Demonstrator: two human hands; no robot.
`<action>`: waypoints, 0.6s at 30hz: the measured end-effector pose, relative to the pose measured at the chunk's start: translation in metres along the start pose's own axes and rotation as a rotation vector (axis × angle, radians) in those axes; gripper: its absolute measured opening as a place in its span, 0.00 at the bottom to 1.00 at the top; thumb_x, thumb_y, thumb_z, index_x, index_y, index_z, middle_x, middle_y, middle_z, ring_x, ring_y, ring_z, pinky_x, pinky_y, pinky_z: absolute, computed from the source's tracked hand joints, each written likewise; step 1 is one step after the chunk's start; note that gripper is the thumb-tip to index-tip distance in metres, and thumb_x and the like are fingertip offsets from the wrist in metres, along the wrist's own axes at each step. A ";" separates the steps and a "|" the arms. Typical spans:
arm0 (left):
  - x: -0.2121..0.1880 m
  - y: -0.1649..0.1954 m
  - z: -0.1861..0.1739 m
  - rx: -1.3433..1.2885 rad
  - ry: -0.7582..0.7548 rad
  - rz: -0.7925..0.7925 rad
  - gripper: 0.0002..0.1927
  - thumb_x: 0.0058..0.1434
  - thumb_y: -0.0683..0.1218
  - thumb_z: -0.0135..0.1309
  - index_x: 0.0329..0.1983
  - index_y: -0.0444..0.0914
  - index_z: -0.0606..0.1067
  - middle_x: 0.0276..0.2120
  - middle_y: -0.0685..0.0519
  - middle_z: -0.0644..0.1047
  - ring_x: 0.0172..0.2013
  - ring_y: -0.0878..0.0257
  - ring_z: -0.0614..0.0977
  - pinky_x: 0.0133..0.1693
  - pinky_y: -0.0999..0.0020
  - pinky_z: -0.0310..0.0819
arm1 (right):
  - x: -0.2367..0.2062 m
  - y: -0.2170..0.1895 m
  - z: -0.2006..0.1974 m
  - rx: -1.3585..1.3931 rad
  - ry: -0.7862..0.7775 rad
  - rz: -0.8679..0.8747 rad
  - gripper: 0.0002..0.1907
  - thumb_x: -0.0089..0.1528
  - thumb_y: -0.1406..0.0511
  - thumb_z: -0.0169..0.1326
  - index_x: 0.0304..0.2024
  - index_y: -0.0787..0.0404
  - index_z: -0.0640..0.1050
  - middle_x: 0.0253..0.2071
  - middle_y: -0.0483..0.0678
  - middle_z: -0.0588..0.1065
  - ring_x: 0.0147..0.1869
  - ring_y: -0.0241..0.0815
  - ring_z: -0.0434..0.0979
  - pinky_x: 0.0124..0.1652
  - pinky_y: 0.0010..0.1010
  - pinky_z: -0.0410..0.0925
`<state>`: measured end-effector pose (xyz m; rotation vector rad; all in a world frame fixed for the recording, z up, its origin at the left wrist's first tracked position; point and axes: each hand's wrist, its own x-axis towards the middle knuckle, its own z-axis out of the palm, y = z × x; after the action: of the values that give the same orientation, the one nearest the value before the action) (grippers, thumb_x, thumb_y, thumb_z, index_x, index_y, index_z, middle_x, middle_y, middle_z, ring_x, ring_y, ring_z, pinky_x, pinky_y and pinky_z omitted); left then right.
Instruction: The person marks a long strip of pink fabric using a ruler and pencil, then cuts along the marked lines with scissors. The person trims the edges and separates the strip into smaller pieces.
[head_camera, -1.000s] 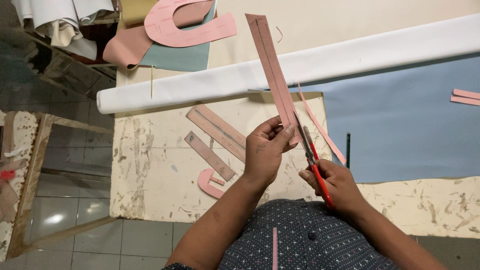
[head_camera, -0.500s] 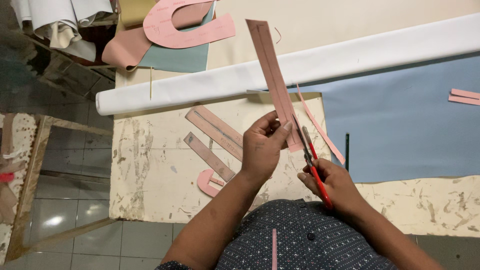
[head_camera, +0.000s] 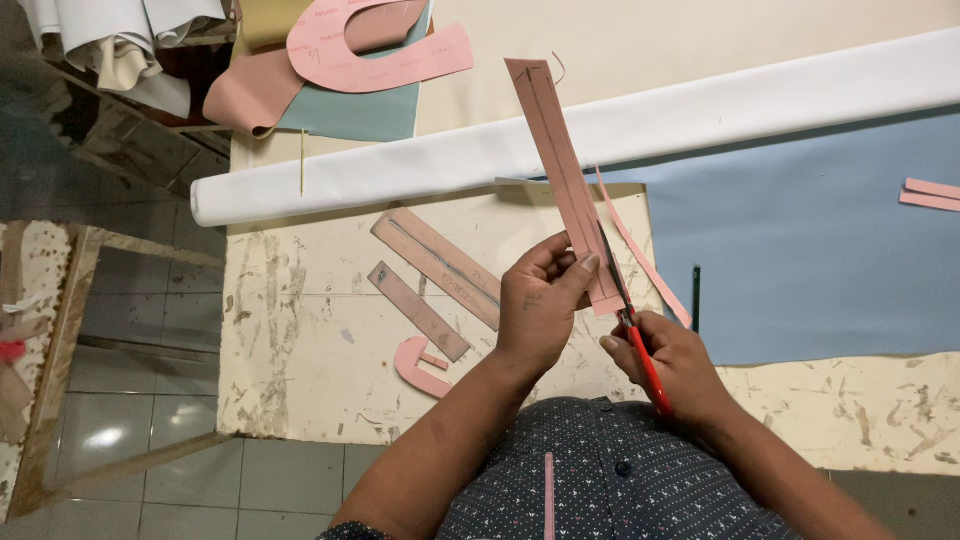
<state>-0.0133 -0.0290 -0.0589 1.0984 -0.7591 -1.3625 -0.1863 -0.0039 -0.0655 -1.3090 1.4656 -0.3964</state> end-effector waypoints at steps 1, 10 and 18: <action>0.000 0.000 0.000 -0.008 -0.001 0.004 0.18 0.68 0.39 0.54 0.59 0.28 0.74 0.41 0.47 0.80 0.39 0.66 0.83 0.42 0.69 0.85 | 0.000 0.000 0.000 0.013 -0.005 -0.007 0.14 0.60 0.58 0.60 0.36 0.64 0.78 0.22 0.44 0.70 0.25 0.34 0.66 0.27 0.28 0.62; 0.002 -0.002 0.000 -0.039 -0.001 0.004 0.18 0.67 0.40 0.55 0.59 0.28 0.74 0.40 0.47 0.80 0.38 0.67 0.83 0.40 0.71 0.85 | 0.002 0.001 0.000 0.015 0.012 -0.002 0.15 0.60 0.58 0.61 0.32 0.65 0.78 0.21 0.45 0.72 0.23 0.34 0.68 0.25 0.28 0.65; 0.008 0.008 -0.003 0.020 0.041 -0.045 0.20 0.66 0.40 0.55 0.60 0.29 0.72 0.37 0.48 0.79 0.34 0.66 0.82 0.36 0.69 0.84 | 0.002 0.004 0.000 -0.015 -0.014 0.008 0.15 0.61 0.58 0.61 0.31 0.65 0.78 0.21 0.45 0.72 0.24 0.34 0.67 0.25 0.29 0.64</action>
<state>-0.0069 -0.0370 -0.0538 1.1620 -0.7238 -1.3683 -0.1877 -0.0040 -0.0698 -1.3154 1.4643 -0.3716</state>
